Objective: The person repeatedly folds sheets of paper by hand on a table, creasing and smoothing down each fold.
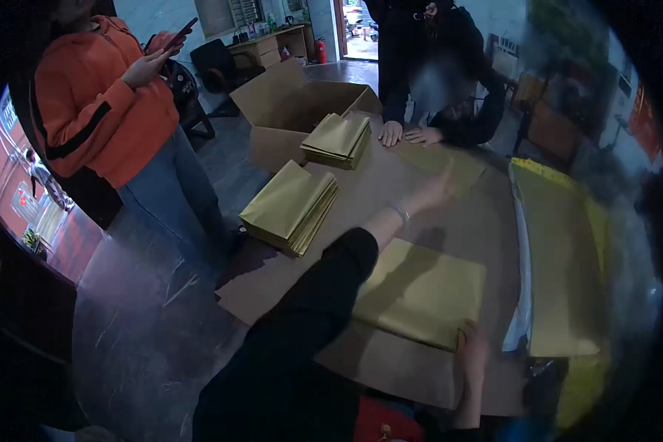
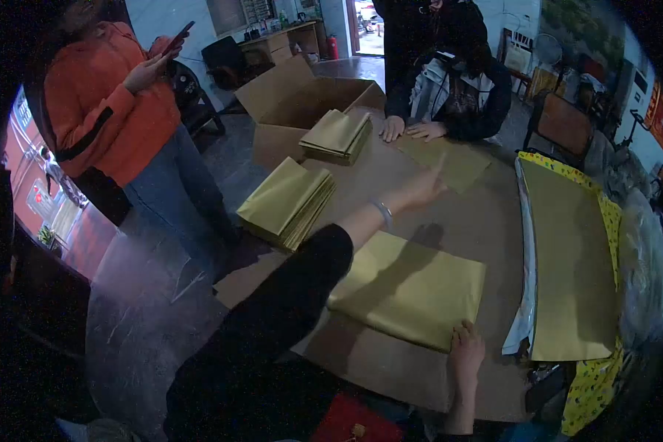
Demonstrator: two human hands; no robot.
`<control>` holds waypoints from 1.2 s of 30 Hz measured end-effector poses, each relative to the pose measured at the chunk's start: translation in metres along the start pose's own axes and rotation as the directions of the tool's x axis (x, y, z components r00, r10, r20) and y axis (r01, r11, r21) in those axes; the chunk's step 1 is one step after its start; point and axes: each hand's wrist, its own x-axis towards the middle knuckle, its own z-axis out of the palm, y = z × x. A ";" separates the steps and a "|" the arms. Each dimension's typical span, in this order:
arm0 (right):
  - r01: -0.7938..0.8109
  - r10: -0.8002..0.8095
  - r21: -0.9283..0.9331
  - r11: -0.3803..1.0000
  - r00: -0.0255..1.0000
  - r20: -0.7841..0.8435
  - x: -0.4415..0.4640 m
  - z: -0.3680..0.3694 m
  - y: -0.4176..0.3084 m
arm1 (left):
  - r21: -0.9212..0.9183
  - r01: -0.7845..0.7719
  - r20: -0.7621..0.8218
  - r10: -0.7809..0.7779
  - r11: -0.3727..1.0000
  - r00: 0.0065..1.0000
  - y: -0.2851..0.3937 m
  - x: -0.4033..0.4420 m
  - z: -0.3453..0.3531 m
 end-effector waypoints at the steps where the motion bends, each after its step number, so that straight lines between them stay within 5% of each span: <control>1: -0.009 0.007 -0.062 0.998 0.999 -0.039 -0.001 0.004 0.002 | 0.090 0.065 -0.158 -0.050 0.994 0.986 -0.021 0.003 -0.053; 3: -0.026 0.025 -0.036 0.999 0.999 -0.028 0.000 -0.004 -0.004 | 0.192 0.260 -0.459 -0.147 0.946 0.876 -0.069 0.012 -0.154; 4: -0.045 0.045 -0.010 0.999 0.999 -0.018 0.001 -0.005 -0.007 | 0.041 0.458 -0.460 -0.390 0.888 0.798 -0.046 -0.022 -0.218; 6: -0.078 0.078 -0.009 0.997 0.997 -0.018 0.000 0.001 -0.004 | -0.032 0.528 -0.652 -0.418 0.848 0.632 -0.102 -0.041 -0.289; 9: -0.032 0.031 -0.051 0.998 0.999 -0.016 -0.004 0.008 0.001 | -0.023 0.763 -0.650 -0.590 0.646 0.479 -0.094 -0.107 -0.344; 14: -0.011 0.011 -0.003 1.000 1.000 0.003 -0.009 0.003 -0.006 | -0.306 0.698 -0.522 -0.727 0.647 0.445 -0.103 -0.151 -0.372; 19: -0.034 0.034 -0.018 0.999 0.999 0.000 -0.011 0.007 -0.006 | -0.243 0.659 -0.518 -0.669 0.712 0.532 -0.106 -0.154 -0.365; 24: -0.062 0.063 -0.029 0.998 0.998 0.013 -0.009 0.006 -0.009 | -0.302 0.669 -0.475 -0.716 0.679 0.512 -0.144 -0.121 -0.350; 26: -0.066 0.066 -0.018 0.998 0.998 0.000 -0.010 0.002 -0.009 | -0.119 0.634 -0.615 -0.558 0.764 0.557 -0.148 -0.103 -0.325; 27: -0.063 0.063 -0.024 0.998 0.998 -0.005 -0.010 0.005 -0.007 | 0.098 0.602 -0.741 -0.345 0.793 0.576 -0.125 -0.100 -0.291; 28: -0.057 0.057 -0.026 0.998 0.998 -0.006 -0.010 0.009 -0.006 | 0.111 0.582 -0.656 -0.381 0.805 0.652 -0.099 -0.095 -0.256; 29: -0.055 0.055 -0.021 0.998 0.998 -0.002 -0.011 0.011 -0.002 | -0.044 0.390 -0.465 -0.364 0.920 0.807 -0.065 -0.104 -0.223; 30: -0.055 0.055 -0.011 0.998 0.998 -0.017 -0.012 0.015 0.003 | -0.014 0.329 -0.115 -0.328 0.944 0.938 -0.071 -0.100 -0.192; 31: -0.055 0.055 -0.001 0.998 0.998 -0.032 -0.011 0.018 0.005 | -0.125 0.138 -0.141 -0.156 0.982 0.978 -0.052 -0.119 -0.139; 32: -0.053 0.053 0.004 0.999 0.998 -0.029 -0.009 0.017 0.000 | 0.004 -0.057 -0.139 0.057 0.998 0.989 -0.055 -0.130 -0.096; 33: -0.055 0.055 0.007 0.998 0.998 -0.007 -0.008 0.011 -0.005 | -0.358 0.005 -0.002 -0.006 0.934 1.000 -0.043 -0.145 -0.055; 34: -0.060 0.060 0.009 0.998 0.998 0.016 -0.008 0.006 -0.010 | -0.102 0.039 0.034 -0.035 0.994 0.999 -0.027 -0.162 -0.023; 36: -0.067 0.067 0.016 0.998 0.998 0.011 -0.010 0.000 -0.017 | -0.119 0.038 0.111 -0.024 0.992 0.994 -0.021 -0.187 0.046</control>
